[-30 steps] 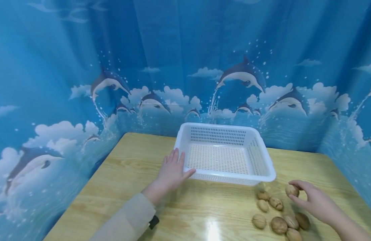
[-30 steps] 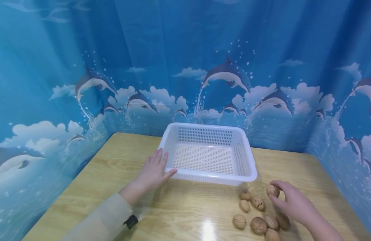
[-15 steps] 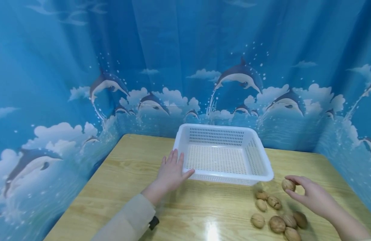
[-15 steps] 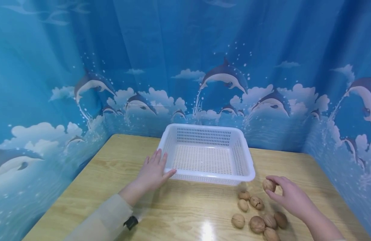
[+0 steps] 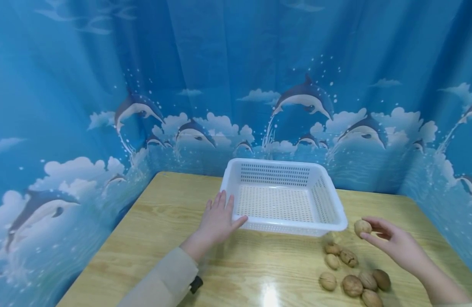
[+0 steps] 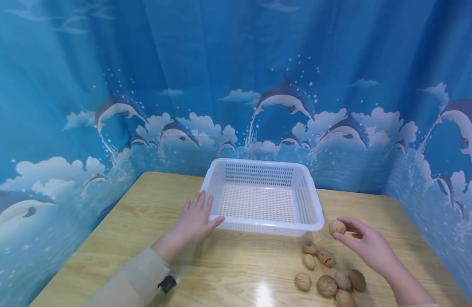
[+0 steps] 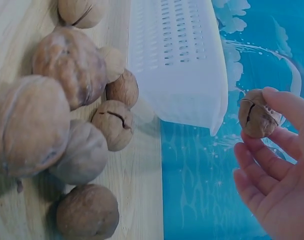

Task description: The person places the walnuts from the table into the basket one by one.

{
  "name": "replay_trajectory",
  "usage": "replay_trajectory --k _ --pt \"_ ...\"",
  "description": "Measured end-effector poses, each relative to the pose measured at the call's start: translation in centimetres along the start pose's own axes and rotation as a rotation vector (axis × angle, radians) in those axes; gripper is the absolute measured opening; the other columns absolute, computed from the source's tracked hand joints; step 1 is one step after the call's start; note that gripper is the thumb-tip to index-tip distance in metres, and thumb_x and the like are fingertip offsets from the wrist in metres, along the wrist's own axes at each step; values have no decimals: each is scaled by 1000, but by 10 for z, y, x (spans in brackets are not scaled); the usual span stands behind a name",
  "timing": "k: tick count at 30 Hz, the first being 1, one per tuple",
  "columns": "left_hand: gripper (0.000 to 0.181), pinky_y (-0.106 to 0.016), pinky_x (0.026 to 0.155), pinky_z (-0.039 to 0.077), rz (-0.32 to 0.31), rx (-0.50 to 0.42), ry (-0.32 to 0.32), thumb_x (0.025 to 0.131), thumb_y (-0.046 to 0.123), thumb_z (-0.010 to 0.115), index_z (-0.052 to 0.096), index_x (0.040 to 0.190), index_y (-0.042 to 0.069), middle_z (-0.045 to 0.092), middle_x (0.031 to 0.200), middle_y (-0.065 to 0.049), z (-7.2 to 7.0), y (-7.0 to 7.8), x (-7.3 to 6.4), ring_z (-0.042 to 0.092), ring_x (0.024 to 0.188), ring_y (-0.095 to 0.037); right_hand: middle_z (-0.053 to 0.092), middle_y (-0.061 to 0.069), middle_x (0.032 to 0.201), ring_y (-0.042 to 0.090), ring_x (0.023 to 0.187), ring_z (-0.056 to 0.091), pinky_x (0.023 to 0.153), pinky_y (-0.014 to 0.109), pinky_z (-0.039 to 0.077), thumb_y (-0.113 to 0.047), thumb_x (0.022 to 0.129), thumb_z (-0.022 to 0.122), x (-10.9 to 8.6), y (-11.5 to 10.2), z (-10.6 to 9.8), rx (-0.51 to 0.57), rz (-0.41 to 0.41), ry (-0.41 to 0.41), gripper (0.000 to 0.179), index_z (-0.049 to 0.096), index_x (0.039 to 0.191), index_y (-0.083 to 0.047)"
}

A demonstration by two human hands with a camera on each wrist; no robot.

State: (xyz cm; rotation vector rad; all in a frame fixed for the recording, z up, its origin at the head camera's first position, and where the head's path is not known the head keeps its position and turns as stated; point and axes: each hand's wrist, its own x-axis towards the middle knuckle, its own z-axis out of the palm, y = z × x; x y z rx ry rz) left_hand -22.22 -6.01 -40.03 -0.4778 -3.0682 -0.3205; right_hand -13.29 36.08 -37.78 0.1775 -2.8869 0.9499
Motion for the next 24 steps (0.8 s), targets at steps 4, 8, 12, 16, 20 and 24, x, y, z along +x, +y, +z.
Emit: replay_trajectory --k 4,8,12,16,20,24 --pt "85 -53 111 11 10 -3 22 90 65 37 25 147 4 13 152 -21 0 -2 0 11 139 -35 55 25 121 -14 87 48 69 21 51 -30 92 59 4 -7 1 54 18 -13 54 46 133 4" --pt "85 -54 110 12 17 -7 20 89 65 38 25 147 4 14 152 -21 1 -3 0 12 139 -35 55 25 120 -9 85 53 66 24 52 -30 93 59 9 -12 3 74 23 -14 54 45 133 3" --pt "85 -54 110 10 5 -6 12 89 65 38 24 147 5 13 153 -20 2 -3 -1 10 140 -34 55 24 121 -4 88 54 68 26 52 -34 93 57 16 -15 3 70 37 -18 57 43 135 3" --pt "86 -54 110 11 2 8 19 89 66 37 24 147 4 13 153 -20 3 -5 -1 11 140 -34 53 25 124 4 94 57 72 33 53 -40 93 55 25 -21 3 99 78 -39 64 39 138 3" --pt "86 -54 110 13 20 13 20 89 67 36 26 146 3 15 152 -21 2 -5 0 13 139 -35 50 27 127 29 107 57 78 43 52 -41 93 55 33 -30 4 124 73 -41 67 37 139 3" --pt "88 -54 110 13 25 8 13 88 66 38 26 146 2 16 152 -21 2 -4 -1 14 139 -35 49 27 128 38 110 53 79 45 52 -40 92 55 38 -40 8 143 49 -41 65 39 138 3"
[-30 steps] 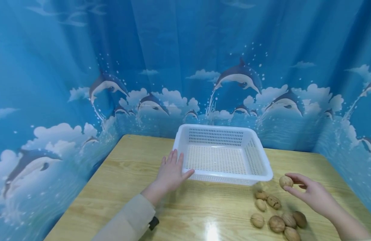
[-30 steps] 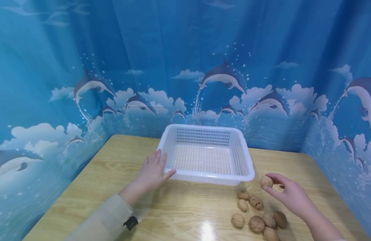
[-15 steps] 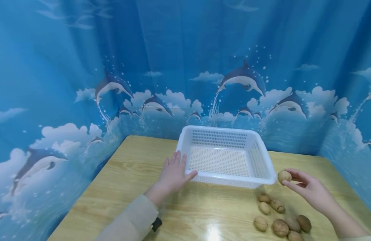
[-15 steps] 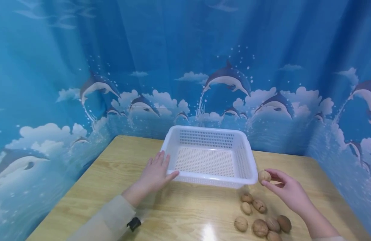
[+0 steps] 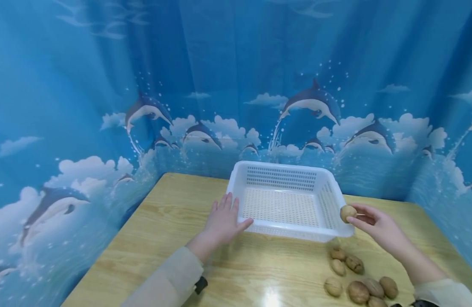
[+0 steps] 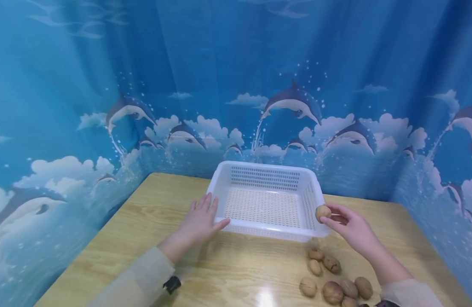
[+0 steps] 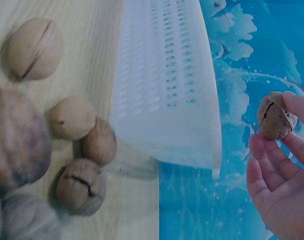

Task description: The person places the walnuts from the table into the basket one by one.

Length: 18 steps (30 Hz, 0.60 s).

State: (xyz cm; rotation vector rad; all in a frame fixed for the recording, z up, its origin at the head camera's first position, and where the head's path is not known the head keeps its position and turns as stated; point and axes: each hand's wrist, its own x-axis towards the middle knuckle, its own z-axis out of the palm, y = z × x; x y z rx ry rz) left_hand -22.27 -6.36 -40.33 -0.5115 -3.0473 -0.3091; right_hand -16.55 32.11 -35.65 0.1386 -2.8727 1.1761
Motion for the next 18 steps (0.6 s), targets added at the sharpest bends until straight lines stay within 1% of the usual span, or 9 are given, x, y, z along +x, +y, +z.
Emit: replay_trajectory --k 3,9,15,18 --pt "89 -54 110 13 3 2 -12 88 67 37 26 146 0 17 152 -21 1 2 0 15 139 -35 51 25 128 35 109 55 80 44 52 -38 92 57 2 -4 4 21 -6 -12 63 41 137 3" --pt "90 -53 111 12 7 15 -26 88 68 34 25 146 -1 15 152 -21 -1 6 2 14 139 -34 46 28 132 41 115 50 83 51 49 -40 92 56 8 -12 6 41 -1 -30 66 38 138 3" --pt "90 -53 111 11 3 4 -32 88 67 36 25 146 -1 15 152 -21 -3 6 1 13 139 -35 45 27 133 41 115 49 85 51 49 -40 92 56 16 -17 9 59 -25 -37 65 38 139 2" --pt "90 -53 111 11 -8 -13 -24 88 67 37 24 146 0 15 152 -20 -4 4 -2 13 139 -34 46 25 133 40 116 49 86 51 48 -42 92 55 21 -20 10 72 -27 -41 66 38 139 1"
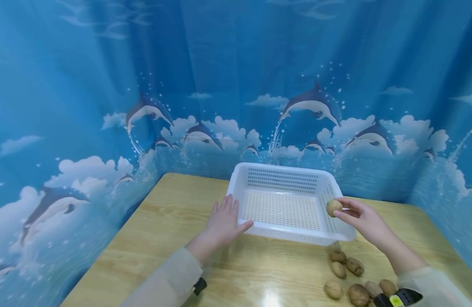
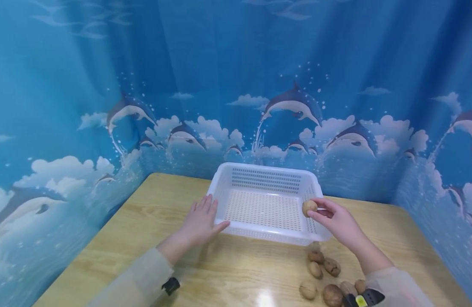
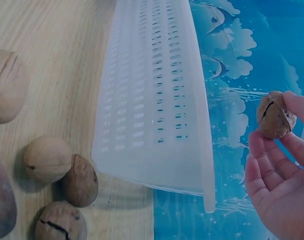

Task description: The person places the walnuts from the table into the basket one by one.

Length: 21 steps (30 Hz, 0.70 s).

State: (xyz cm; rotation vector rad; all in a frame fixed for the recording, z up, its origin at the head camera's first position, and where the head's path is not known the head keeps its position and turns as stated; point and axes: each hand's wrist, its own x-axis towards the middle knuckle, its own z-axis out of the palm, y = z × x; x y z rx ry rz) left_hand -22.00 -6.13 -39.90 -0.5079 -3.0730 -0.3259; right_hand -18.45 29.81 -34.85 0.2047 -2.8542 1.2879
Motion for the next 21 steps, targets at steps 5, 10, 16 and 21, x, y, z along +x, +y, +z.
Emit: replay_trajectory --k 5,10,16,21 --pt "90 -53 111 10 -11 -12 7 88 67 37 23 146 0 14 152 -20 1 -3 -1 12 140 -34 46 25 132 41 117 48 87 52 47 -44 92 54 9 -3 3 7 17 -4 69 36 140 2" --pt "90 -53 111 12 -11 4 5 88 67 37 23 146 0 15 152 -20 3 -5 -1 12 140 -34 43 25 135 41 119 46 89 55 44 -47 91 54 15 -10 5 10 31 -21 72 34 141 1" --pt "90 -54 110 11 -2 8 4 88 67 37 23 146 0 15 152 -20 1 -3 -2 12 140 -34 45 24 134 40 119 46 93 55 41 -48 90 54 27 -16 6 34 14 -30 73 35 141 0" --pt "90 -54 110 12 10 25 12 88 68 36 24 146 0 16 152 -20 0 -1 0 14 139 -35 45 23 135 39 120 44 94 54 41 -49 90 54 37 -23 4 43 -5 -37 72 36 141 -1"
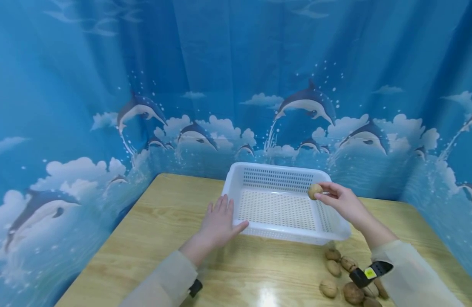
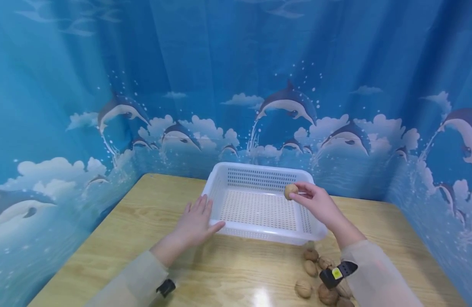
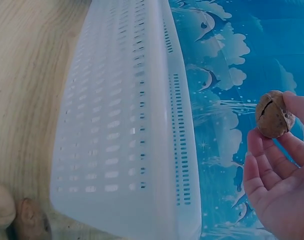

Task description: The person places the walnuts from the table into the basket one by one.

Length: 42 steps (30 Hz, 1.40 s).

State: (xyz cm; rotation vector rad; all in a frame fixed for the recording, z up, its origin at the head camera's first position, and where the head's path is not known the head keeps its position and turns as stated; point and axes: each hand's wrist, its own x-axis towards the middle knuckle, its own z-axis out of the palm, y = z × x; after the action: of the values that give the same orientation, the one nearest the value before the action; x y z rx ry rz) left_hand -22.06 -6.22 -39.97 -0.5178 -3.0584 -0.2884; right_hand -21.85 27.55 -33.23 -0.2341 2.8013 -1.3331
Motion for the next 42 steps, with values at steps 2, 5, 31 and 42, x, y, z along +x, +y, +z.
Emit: replay_trajectory --k 2,5,31,42 --pt "90 -54 110 13 9 -5 2 88 68 36 25 146 -1 17 152 -21 0 1 0 15 139 -35 44 23 136 40 121 43 95 54 40 -50 90 54 3 -3 0 2 0 -1 73 36 141 0" --pt "90 -54 110 12 16 -13 -1 88 67 36 24 146 -1 17 152 -21 0 2 0 14 139 -35 42 23 137 39 122 42 96 55 39 -51 89 54 7 -6 0 17 17 -5 76 34 142 0" --pt "90 -54 110 11 13 -7 9 88 67 37 26 145 -2 16 151 -23 -1 -1 0 14 139 -36 43 16 140 32 126 41 100 51 37 -50 87 57 58 -12 16 164 73 -78 75 33 144 -8" --pt "89 -54 110 9 16 -10 -1 89 66 37 25 145 -2 16 151 -23 0 -1 0 13 139 -36 41 14 142 32 127 40 101 50 36 -54 86 58 77 -11 25 194 124 -81 79 31 145 -10"
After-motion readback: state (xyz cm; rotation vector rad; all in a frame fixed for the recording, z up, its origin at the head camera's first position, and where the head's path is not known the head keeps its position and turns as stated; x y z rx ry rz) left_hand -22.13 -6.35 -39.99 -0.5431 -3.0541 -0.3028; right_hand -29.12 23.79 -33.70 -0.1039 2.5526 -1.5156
